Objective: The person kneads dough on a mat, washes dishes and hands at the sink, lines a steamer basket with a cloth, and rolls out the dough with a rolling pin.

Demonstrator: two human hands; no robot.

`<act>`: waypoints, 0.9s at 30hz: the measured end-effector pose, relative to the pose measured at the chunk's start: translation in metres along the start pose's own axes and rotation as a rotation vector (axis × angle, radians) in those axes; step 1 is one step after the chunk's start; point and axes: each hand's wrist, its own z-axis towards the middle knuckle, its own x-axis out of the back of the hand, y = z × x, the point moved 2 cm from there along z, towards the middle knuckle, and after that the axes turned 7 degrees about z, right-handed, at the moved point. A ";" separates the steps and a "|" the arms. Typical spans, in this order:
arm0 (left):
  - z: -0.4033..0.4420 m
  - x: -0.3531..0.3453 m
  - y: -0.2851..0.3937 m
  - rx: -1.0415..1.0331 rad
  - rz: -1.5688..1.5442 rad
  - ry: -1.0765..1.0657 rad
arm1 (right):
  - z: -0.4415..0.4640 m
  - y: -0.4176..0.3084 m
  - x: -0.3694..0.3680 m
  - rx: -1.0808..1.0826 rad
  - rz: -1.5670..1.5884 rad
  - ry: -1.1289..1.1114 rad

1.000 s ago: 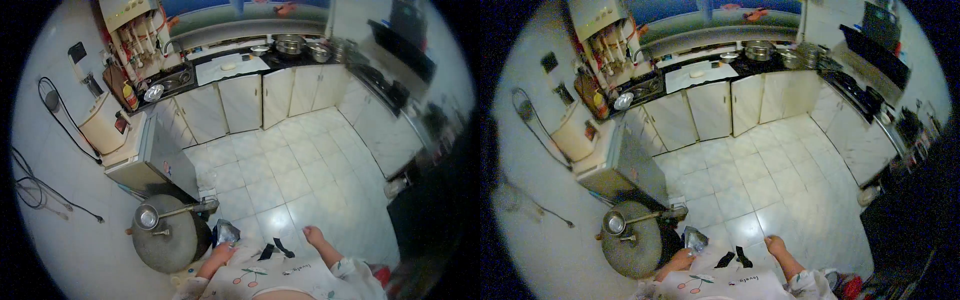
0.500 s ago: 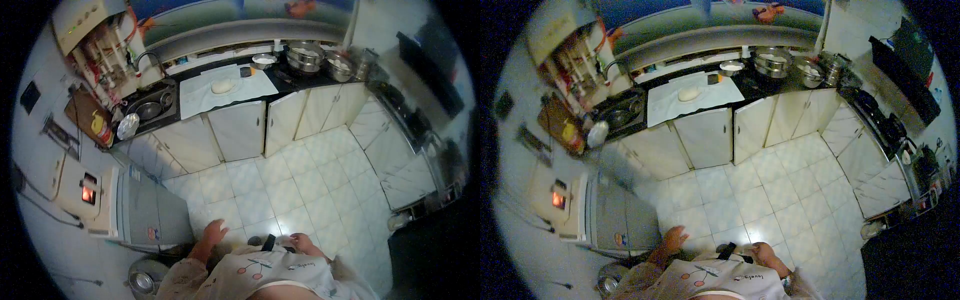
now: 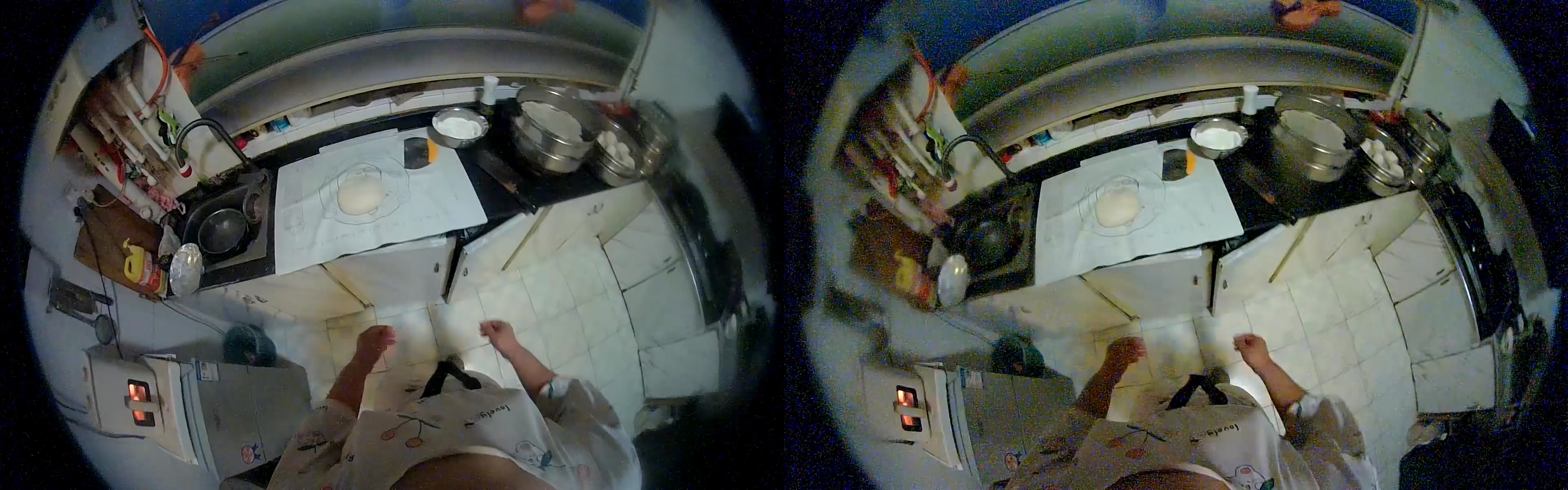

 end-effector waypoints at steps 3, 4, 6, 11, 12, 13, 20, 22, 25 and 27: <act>0.037 0.015 0.059 0.301 -0.180 0.117 | 0.093 -0.078 -0.036 -0.049 -0.002 -0.053; 0.057 0.022 0.056 0.330 -0.272 0.133 | 0.115 -0.106 -0.049 -0.112 0.019 -0.051; 0.107 0.041 0.041 0.386 -0.438 0.151 | 0.152 -0.146 -0.072 -0.249 0.137 -0.021; 0.193 0.063 0.052 0.376 -0.731 0.050 | 0.216 -0.152 -0.095 -0.423 0.487 0.099; 0.200 0.070 0.047 0.377 -0.821 0.020 | 0.222 -0.151 -0.096 -0.466 0.517 0.127; 0.204 0.075 0.054 0.253 -0.646 0.054 | 0.224 -0.158 -0.099 -0.492 0.547 0.183; 0.196 0.079 0.092 0.103 -0.043 0.285 | 0.229 -0.182 -0.094 -0.264 0.555 0.332; 0.194 0.081 0.090 -0.009 0.299 0.338 | 0.221 -0.185 -0.088 -0.208 0.466 0.273; 0.188 0.082 0.083 0.063 0.310 0.440 | 0.213 -0.190 -0.083 -0.231 0.389 0.244; 0.184 0.078 0.081 0.141 0.146 0.500 | 0.214 -0.190 -0.085 -0.184 0.397 0.234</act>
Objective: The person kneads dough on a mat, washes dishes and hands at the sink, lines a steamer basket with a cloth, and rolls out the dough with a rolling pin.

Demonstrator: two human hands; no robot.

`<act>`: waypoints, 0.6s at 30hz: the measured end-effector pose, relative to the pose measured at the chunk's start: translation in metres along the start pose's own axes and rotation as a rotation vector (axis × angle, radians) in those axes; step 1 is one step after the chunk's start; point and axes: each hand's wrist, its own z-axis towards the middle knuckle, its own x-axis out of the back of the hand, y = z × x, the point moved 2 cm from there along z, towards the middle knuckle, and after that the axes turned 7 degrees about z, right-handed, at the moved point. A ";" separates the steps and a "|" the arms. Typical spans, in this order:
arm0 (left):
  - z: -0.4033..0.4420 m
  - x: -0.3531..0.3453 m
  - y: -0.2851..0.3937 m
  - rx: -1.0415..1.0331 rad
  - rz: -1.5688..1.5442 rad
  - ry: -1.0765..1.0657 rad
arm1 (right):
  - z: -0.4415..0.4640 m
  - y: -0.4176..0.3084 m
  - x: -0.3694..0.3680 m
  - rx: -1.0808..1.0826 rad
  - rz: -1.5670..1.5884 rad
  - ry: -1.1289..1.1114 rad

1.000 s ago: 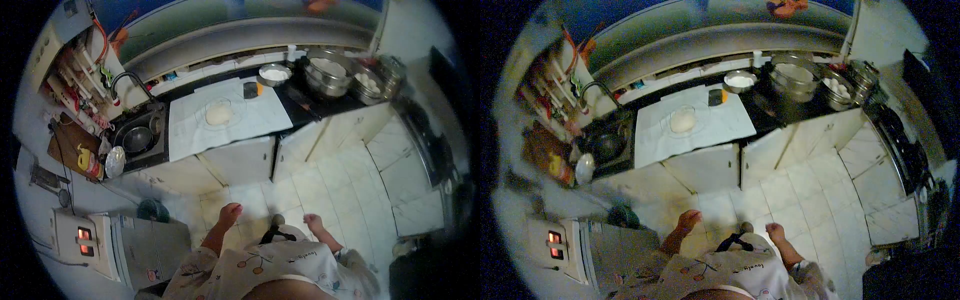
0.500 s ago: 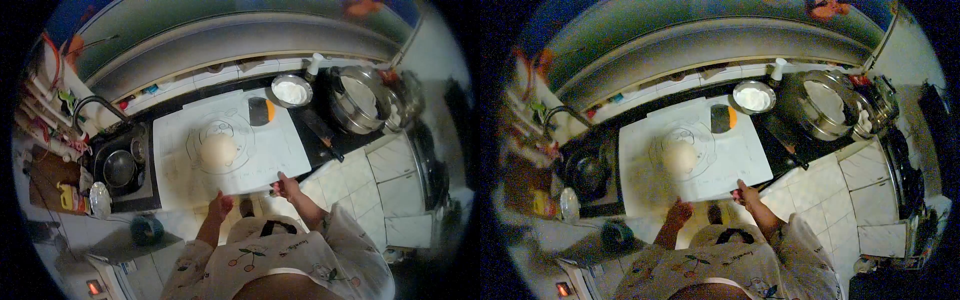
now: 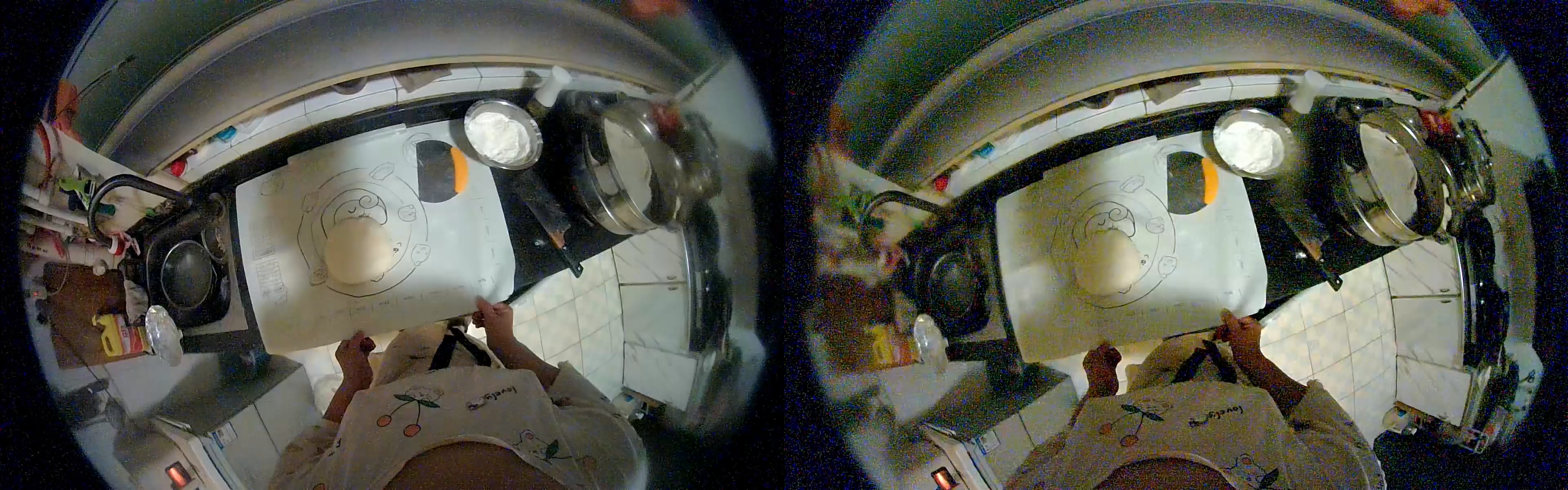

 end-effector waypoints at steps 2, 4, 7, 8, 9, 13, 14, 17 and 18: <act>-0.003 -0.002 -0.007 0.054 -0.147 0.002 | -0.002 -0.008 0.000 0.009 -0.109 -0.017; -0.008 -0.003 -0.005 0.055 -0.206 0.021 | 0.001 -0.006 0.003 0.011 -0.192 -0.024; -0.021 -0.010 0.025 0.223 -0.671 0.086 | 0.011 0.009 0.013 -0.005 -0.281 -0.011; -0.020 -0.011 0.015 0.188 -0.553 0.082 | 0.013 0.010 0.014 -0.012 -0.318 -0.006; -0.018 -0.013 -0.004 0.151 -0.434 0.077 | 0.014 0.010 0.014 -0.018 -0.354 0.000; -0.020 -0.013 0.005 0.187 -0.230 0.132 | 0.034 0.040 0.036 0.153 -0.611 -0.104; -0.020 -0.013 -0.001 0.110 -0.203 0.135 | 0.037 0.045 0.042 0.297 -0.709 -0.157; -0.015 -0.017 -0.034 -0.005 -0.108 0.084 | 0.033 0.027 0.030 0.136 -0.724 -0.122; -0.011 -0.018 -0.040 0.033 -0.069 0.028 | 0.031 0.020 0.026 -0.017 -0.679 -0.075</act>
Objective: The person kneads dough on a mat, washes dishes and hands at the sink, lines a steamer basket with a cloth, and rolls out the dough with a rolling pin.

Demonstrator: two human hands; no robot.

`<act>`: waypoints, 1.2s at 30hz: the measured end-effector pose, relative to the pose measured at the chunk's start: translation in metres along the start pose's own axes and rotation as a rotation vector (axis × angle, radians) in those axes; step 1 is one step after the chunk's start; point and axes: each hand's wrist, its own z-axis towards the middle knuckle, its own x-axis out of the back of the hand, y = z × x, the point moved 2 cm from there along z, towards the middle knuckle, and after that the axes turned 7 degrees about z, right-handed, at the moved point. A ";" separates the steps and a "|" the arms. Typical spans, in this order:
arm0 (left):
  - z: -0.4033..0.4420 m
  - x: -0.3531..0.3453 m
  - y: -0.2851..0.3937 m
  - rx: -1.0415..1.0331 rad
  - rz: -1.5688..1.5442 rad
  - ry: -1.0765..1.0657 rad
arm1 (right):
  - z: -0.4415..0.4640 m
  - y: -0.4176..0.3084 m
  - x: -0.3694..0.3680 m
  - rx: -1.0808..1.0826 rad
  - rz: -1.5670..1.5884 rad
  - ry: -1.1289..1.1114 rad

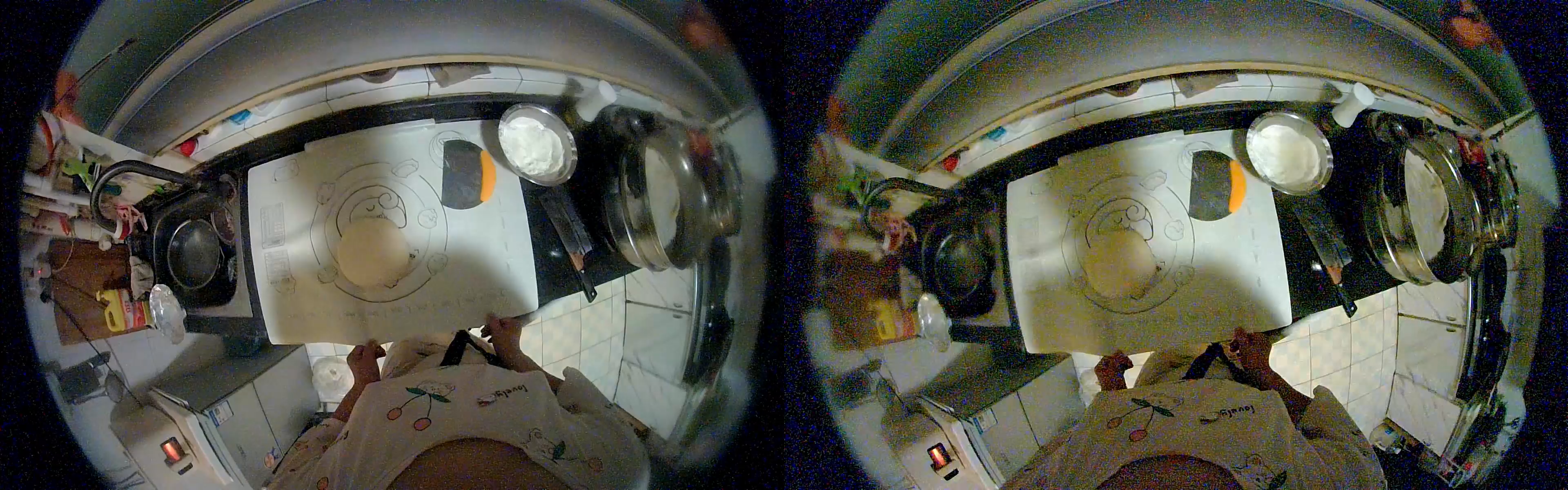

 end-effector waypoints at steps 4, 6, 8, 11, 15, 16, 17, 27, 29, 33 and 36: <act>0.017 0.003 -0.007 0.044 0.271 -0.440 | 0.022 0.032 -0.006 0.360 -0.315 -0.179; 0.025 0.000 -0.016 -0.053 0.703 -0.837 | 0.027 0.002 0.013 0.022 -0.338 -0.369; 0.034 0.007 -0.012 -0.122 0.807 -0.985 | 0.049 -0.016 0.028 -0.070 -0.434 -0.299; 0.042 0.031 0.052 -0.151 0.444 -0.714 | 0.081 -0.097 0.039 0.245 -0.315 0.020; 0.079 0.030 0.155 -0.464 0.635 -0.210 | 0.132 -0.196 0.017 0.635 -0.420 0.364; 0.084 0.027 0.171 -0.591 0.650 -0.107 | 0.156 -0.196 0.008 0.596 -0.428 0.361; 0.089 0.023 0.179 -0.650 0.674 -0.075 | 0.147 -0.217 -0.001 0.497 -0.521 0.453; 0.104 -0.004 0.159 -0.888 0.612 0.063 | 0.159 -0.214 0.005 0.115 -0.195 0.387; 0.101 -0.007 0.165 -0.888 0.663 0.054 | 0.151 -0.207 0.008 0.151 -0.282 0.476; 0.099 -0.019 0.175 -0.833 0.486 -0.010 | 0.150 -0.196 0.014 0.364 -0.314 0.394; 0.100 -0.031 0.191 -0.930 0.551 -0.070 | 0.147 -0.196 0.027 0.290 0.139 0.558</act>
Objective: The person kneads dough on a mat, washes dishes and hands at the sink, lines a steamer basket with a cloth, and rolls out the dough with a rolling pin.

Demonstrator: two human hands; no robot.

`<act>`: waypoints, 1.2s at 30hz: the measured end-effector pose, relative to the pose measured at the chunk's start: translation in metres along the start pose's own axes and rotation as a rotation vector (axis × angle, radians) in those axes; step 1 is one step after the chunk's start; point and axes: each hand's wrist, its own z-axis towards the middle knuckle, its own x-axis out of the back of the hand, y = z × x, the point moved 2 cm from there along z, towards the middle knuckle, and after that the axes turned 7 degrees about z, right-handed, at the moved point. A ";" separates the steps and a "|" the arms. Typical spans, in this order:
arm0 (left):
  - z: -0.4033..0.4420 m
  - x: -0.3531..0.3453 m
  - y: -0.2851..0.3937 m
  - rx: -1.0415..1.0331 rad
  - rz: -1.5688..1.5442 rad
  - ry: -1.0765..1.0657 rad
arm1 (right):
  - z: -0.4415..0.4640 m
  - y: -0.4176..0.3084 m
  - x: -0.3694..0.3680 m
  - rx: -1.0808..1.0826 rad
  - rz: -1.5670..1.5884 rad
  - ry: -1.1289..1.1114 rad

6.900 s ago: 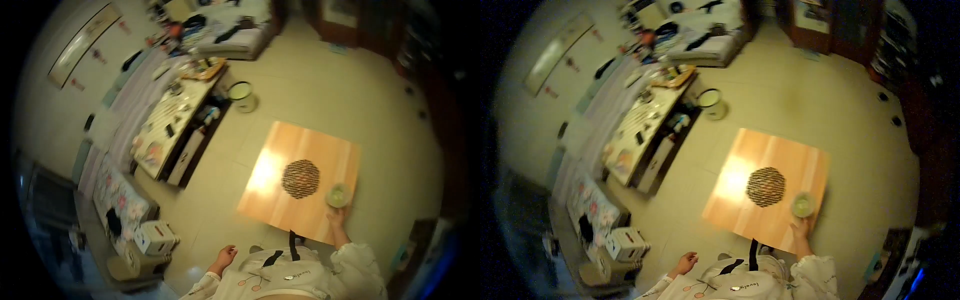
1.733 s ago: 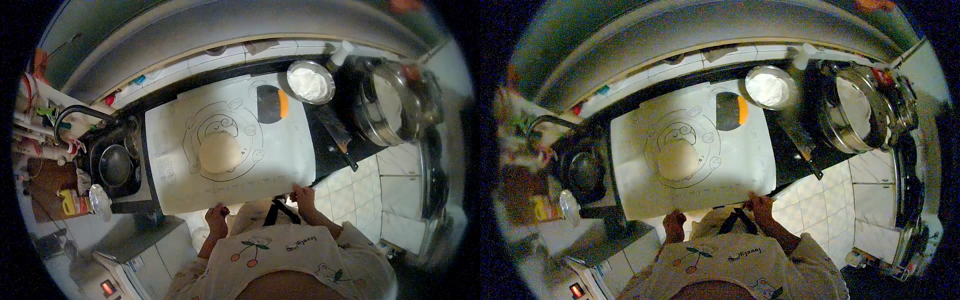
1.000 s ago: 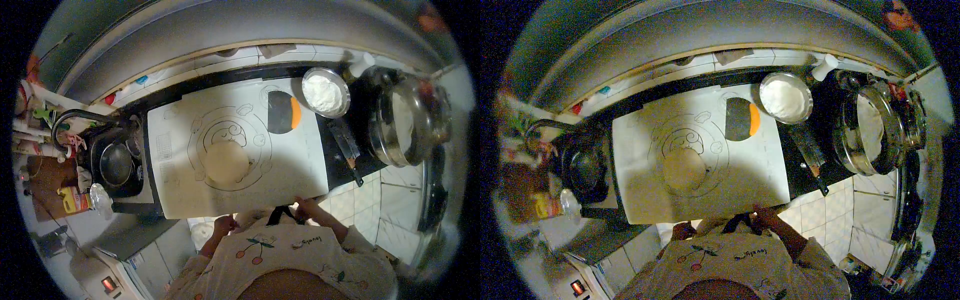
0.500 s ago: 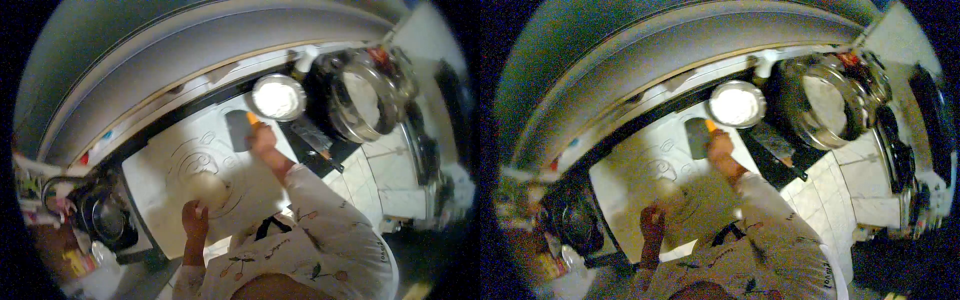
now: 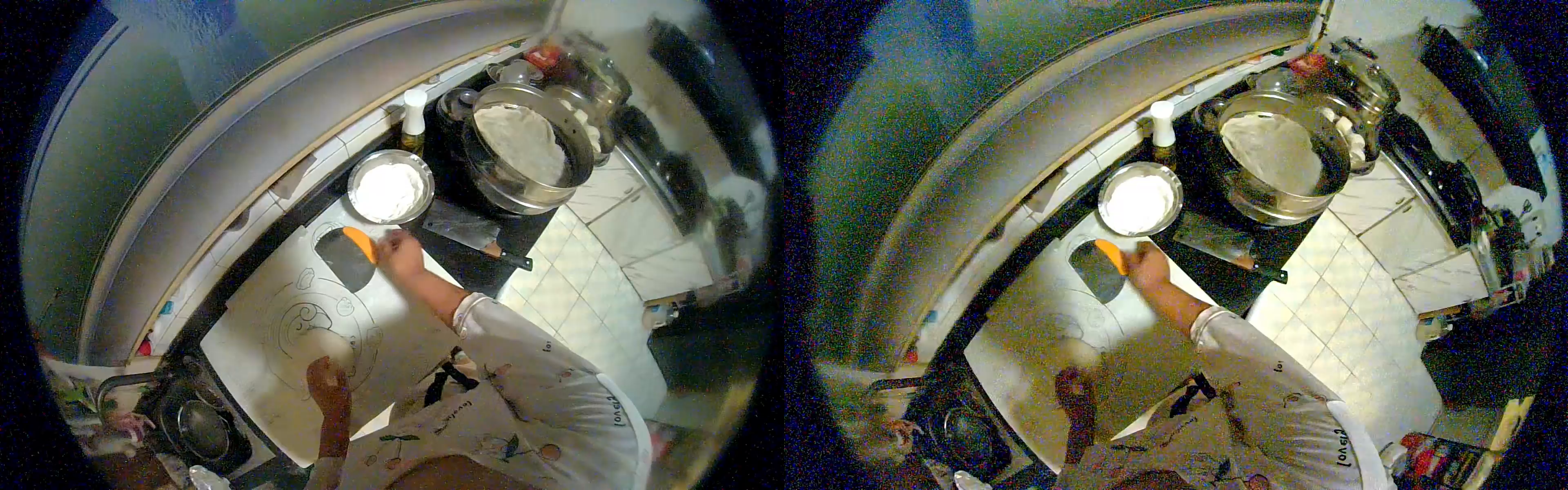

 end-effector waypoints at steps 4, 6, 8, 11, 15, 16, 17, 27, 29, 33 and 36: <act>0.013 0.007 0.025 -0.012 -0.044 0.003 | 0.031 0.018 -0.002 -0.357 0.906 0.102; 0.003 0.007 0.026 0.060 -0.044 -0.022 | 0.045 0.019 0.000 -0.329 1.023 0.067; -0.020 0.000 0.014 0.070 -0.086 0.000 | 0.063 0.031 -0.004 -0.392 1.082 -0.054; -0.050 -0.018 -0.003 0.101 -0.256 0.044 | 0.066 0.022 0.002 -0.542 1.038 0.036; -0.055 -0.001 0.020 0.083 -0.178 0.040 | 0.032 0.025 0.024 -0.621 0.969 -0.007; -0.056 0.001 0.024 0.065 -0.153 0.046 | 0.003 0.007 0.038 -0.532 0.858 -0.024; -0.054 0.000 0.023 0.077 -0.151 -0.007 | -0.019 -0.006 0.050 -0.442 0.751 -0.037; -0.030 0.007 0.030 0.141 -0.258 0.041 | -0.078 0.037 0.029 -0.560 0.764 -0.177; -0.034 0.003 0.023 0.152 -0.333 0.046 | -0.095 0.030 0.026 -0.587 0.721 -0.250; -0.036 0.008 0.026 0.118 -0.239 0.016 | -0.098 0.030 0.018 -0.512 0.760 -0.231; -0.034 0.009 0.022 -0.005 -0.074 -0.005 | -0.107 0.022 0.011 -0.463 0.675 -0.279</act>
